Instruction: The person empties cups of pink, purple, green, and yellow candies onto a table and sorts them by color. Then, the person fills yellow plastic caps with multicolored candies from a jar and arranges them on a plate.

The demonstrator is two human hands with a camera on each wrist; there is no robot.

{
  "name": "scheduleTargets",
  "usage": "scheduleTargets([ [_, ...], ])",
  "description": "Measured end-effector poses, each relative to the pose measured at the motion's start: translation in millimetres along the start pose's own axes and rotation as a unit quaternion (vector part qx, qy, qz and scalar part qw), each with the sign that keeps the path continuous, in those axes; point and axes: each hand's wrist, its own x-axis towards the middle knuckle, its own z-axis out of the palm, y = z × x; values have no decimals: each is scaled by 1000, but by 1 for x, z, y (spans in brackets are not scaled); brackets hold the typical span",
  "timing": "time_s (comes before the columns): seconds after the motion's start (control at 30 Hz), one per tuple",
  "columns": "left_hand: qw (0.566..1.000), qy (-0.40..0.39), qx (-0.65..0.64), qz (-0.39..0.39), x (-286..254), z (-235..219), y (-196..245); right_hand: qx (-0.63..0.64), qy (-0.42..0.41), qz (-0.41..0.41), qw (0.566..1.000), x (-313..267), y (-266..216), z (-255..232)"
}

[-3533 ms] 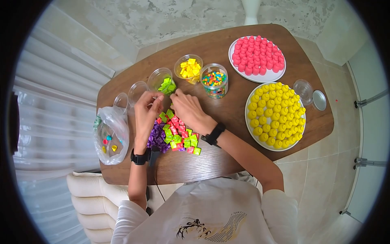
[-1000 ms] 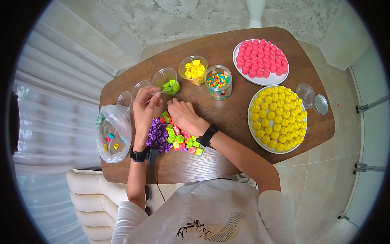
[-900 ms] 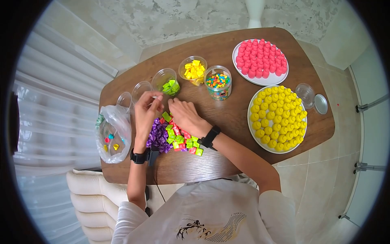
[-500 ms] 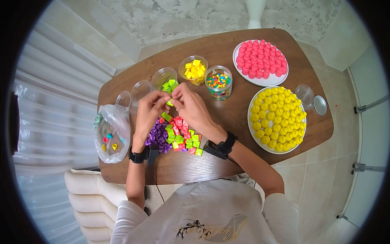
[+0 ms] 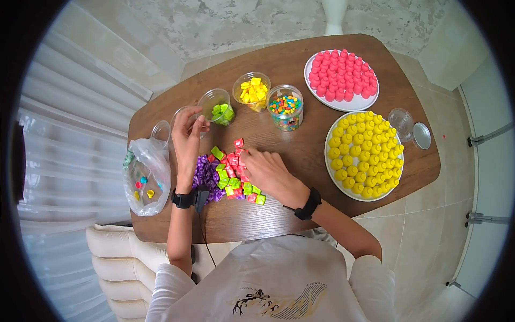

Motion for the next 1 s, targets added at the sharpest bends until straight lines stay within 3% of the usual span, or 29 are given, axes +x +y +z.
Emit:
scheduleTargets([
  [0.13,1000,-11,-17,-23,-4,-2,0,-34,-51,-7,998,-6,-8,0],
  [0.37,999,-24,-39,-11,-19,3,15,-21,-29,-32,999,-8,1,7],
  [0.47,997,-57,-45,-15,-26,4,17,5,-21,-60,998,-4,9,11],
  [0.67,988,-141,-15,-63,-38,9,20,22,-51,-13,998,2,8,3],
  [0.73,984,-170,-6,-60,-41,7,22,28,-13,-1,1000,3,7,-4],
  [0.77,975,-219,40,-1,-41,7,24,28,-13,-2,1000,6,10,-5],
  [0.83,953,-276,91,86,-44,9,25,148,81,-12,986,13,15,-5],
  [0.87,953,-276,91,85,-46,10,27,148,81,-11,986,16,17,-6],
  [0.93,959,-278,48,-24,-47,11,33,243,61,31,968,20,20,-8],
  [1.0,960,-274,48,-15,-47,12,28,242,63,33,968,18,22,-10],
])
